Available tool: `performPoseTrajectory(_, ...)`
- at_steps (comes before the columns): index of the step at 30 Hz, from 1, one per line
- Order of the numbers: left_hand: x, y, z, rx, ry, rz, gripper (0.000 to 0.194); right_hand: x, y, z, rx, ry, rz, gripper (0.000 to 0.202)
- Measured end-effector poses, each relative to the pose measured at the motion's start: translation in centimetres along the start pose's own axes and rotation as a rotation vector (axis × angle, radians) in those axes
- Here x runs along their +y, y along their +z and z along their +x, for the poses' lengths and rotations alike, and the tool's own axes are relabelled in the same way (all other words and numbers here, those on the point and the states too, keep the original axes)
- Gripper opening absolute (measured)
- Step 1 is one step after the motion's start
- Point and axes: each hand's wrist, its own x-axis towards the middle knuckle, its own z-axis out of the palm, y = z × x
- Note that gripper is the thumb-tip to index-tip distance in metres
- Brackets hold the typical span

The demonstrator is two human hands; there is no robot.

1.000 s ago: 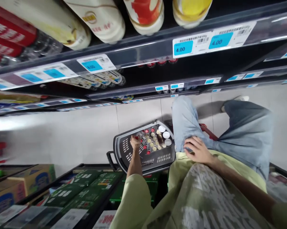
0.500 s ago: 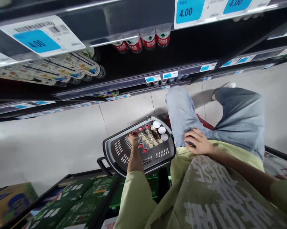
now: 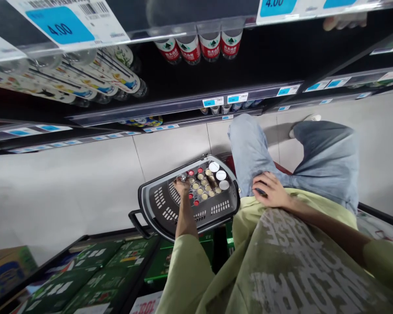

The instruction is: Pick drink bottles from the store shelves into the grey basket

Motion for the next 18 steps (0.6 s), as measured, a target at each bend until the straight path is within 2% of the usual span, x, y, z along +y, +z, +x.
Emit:
performPoseTrajectory(4,-0.8,0.7,-2.5,0.032,-0.022,-0.106,0.025,0.2,0.0,-0.3,0.004,0.004,0.008,0.01)
performPoseTrajectory(8,0.0,1.4,-5.6,0.054,-0.036,-0.158,0.019,0.4,0.1,-0.6,-0.014,0.02,0.018,0.011)
performPoseTrajectory(11,2.1,3.0,-8.7,0.049,0.011,-0.171,0.021,0.6,0.1,-0.8,-0.028,0.026,0.045,0.012)
performPoseTrajectory(14,5.1,5.6,-12.2,-0.018,0.093,-0.183,0.027,0.8,0.1,-1.0,-0.01,0.033,0.068,0.013)
performPoseTrajectory(16,7.2,7.6,-14.3,-0.102,0.153,-0.178,0.033,0.9,0.0,-1.1,0.02,0.036,0.077,0.013)
performPoseTrajectory(18,9.1,9.3,-15.9,-0.241,0.239,-0.164,0.037,0.9,-0.1,-1.2,0.051,0.03,0.087,0.012)
